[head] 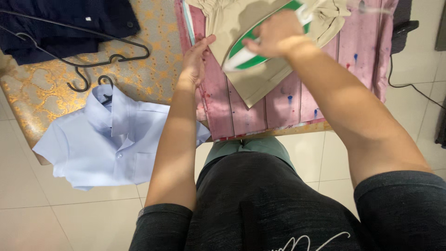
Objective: The person irons a pair of shorts on a padded surface, smoothing the fabric by hand and moving an iron across various sections of the garment.
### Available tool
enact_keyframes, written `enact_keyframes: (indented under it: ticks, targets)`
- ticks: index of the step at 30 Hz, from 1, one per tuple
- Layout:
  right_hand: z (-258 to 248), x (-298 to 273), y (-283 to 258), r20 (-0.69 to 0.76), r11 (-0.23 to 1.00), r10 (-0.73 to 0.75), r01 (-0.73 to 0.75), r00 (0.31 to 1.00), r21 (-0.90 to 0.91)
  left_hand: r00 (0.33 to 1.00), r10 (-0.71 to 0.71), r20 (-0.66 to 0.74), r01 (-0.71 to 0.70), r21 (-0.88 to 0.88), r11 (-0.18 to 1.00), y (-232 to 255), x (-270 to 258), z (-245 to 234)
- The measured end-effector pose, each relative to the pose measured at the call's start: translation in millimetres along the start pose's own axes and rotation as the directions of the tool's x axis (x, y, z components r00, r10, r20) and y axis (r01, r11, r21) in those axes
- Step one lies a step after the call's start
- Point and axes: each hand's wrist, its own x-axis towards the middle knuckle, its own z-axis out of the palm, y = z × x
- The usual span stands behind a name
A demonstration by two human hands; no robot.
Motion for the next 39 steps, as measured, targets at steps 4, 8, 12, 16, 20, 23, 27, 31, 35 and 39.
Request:
enact_keyframes:
  ticks: [4, 8, 12, 16, 20, 23, 27, 31, 35, 39]
  targets:
    - [-1, -17, -1, -0.032, 0.98, -0.189, 0.186, 0.982, -0.071, 1.0, 0.023, 0.002, -0.023, -0.051, 0.998, -1, 4, -1]
    - [-13, -13, 17, 0.006, 0.995, -0.09, 0.09, 0.996, -0.04, 0.999, 0.032, -0.033, -0.034, -0.038, 0.999, -2, 0, 4]
    - [-11, -13, -15, 0.14, 0.999, -0.021, 0.027, 0.99, -0.038, 0.999, 0.003, -0.033, -0.001, 0.071, 0.997, 4, -5, 6]
    - [-9, -49, -32, 0.151, 0.937, -0.278, 0.302, 0.949, -0.177, 0.999, 0.014, -0.033, -0.014, 0.01, 1.0, 2, -2, 4]
    - [-16, -46, 1, 0.171, 0.983, -0.143, 0.16, 0.975, -0.091, 0.998, 0.003, -0.056, -0.003, 0.006, 1.0, -4, 0, 2]
    - [-14, -31, 6, 0.083, 0.992, -0.085, 0.092, 0.993, -0.086, 0.999, 0.044, -0.028, -0.045, -0.018, 0.999, -9, 6, 0]
    - [-3, -37, -16, 0.158, 0.979, -0.18, 0.193, 0.971, -0.07, 0.997, 0.077, -0.011, -0.077, -0.033, 0.996, -14, 13, -2]
    - [9, -57, -1, 0.07, 0.959, -0.262, 0.268, 0.963, -0.096, 0.999, 0.04, -0.012, -0.04, -0.066, 0.997, -20, 15, -5]
    - [-2, -26, 20, -0.071, 0.99, -0.134, 0.131, 0.988, -0.051, 0.999, 0.041, -0.023, -0.041, -0.008, 0.999, -15, 11, -3]
    - [-1, -16, -4, 0.002, 0.994, -0.089, 0.089, 0.996, -0.057, 0.999, 0.034, -0.03, -0.034, 0.001, 0.999, -12, 1, 2]
